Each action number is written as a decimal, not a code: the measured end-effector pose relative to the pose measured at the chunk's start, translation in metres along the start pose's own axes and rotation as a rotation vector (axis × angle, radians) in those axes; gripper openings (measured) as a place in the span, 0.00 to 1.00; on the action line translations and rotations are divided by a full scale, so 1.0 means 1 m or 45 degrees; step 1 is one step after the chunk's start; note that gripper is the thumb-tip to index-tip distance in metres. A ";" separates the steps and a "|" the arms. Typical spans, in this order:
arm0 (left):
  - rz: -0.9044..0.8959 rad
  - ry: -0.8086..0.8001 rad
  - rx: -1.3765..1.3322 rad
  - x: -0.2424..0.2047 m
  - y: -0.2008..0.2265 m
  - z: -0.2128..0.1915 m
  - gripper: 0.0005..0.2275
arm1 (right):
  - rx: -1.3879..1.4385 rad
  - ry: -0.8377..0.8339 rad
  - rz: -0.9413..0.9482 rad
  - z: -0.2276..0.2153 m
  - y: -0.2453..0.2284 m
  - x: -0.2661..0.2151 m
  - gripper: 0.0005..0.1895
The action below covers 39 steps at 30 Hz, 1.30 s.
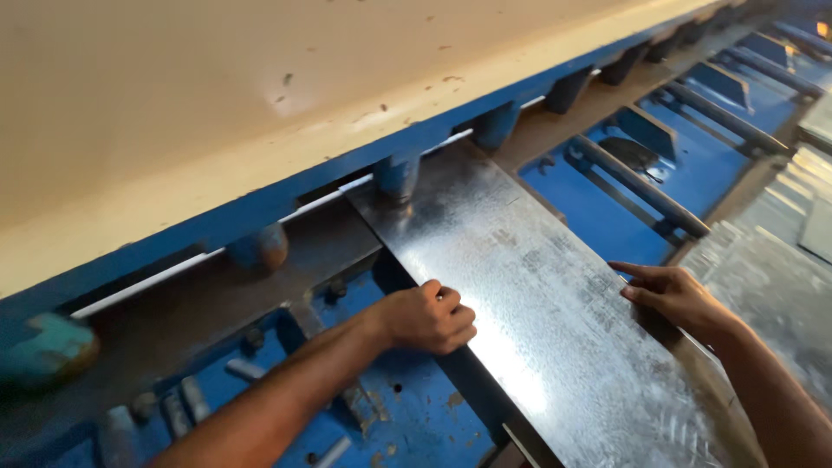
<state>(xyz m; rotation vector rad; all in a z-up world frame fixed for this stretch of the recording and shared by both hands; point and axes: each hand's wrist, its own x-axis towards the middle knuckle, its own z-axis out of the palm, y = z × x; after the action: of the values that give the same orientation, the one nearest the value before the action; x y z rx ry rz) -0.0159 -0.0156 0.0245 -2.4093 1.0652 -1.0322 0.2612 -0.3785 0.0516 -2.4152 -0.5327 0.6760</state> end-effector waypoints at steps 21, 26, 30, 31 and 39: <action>-0.886 -0.373 0.679 -0.007 -0.003 0.014 0.06 | -0.164 0.163 -0.315 0.040 -0.104 0.059 0.36; -1.022 -0.444 0.707 -0.016 -0.013 0.016 0.04 | -0.079 0.200 -0.336 0.053 -0.118 0.073 0.32; -1.022 -0.482 0.705 -0.021 -0.016 0.019 0.04 | -0.048 0.205 -0.320 0.054 -0.124 0.074 0.31; -1.013 -0.489 0.720 -0.021 -0.016 0.021 0.04 | -0.040 0.206 -0.316 0.054 -0.124 0.074 0.31; -0.958 -0.547 0.725 -0.022 -0.015 0.022 0.04 | -0.029 0.212 -0.276 0.054 -0.124 0.070 0.32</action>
<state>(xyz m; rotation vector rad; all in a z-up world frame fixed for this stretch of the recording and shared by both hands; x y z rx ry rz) -0.0023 0.0108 0.0066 -2.3662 -0.2889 -0.7858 0.2589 -0.2267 0.0654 -2.3635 -0.7214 0.3747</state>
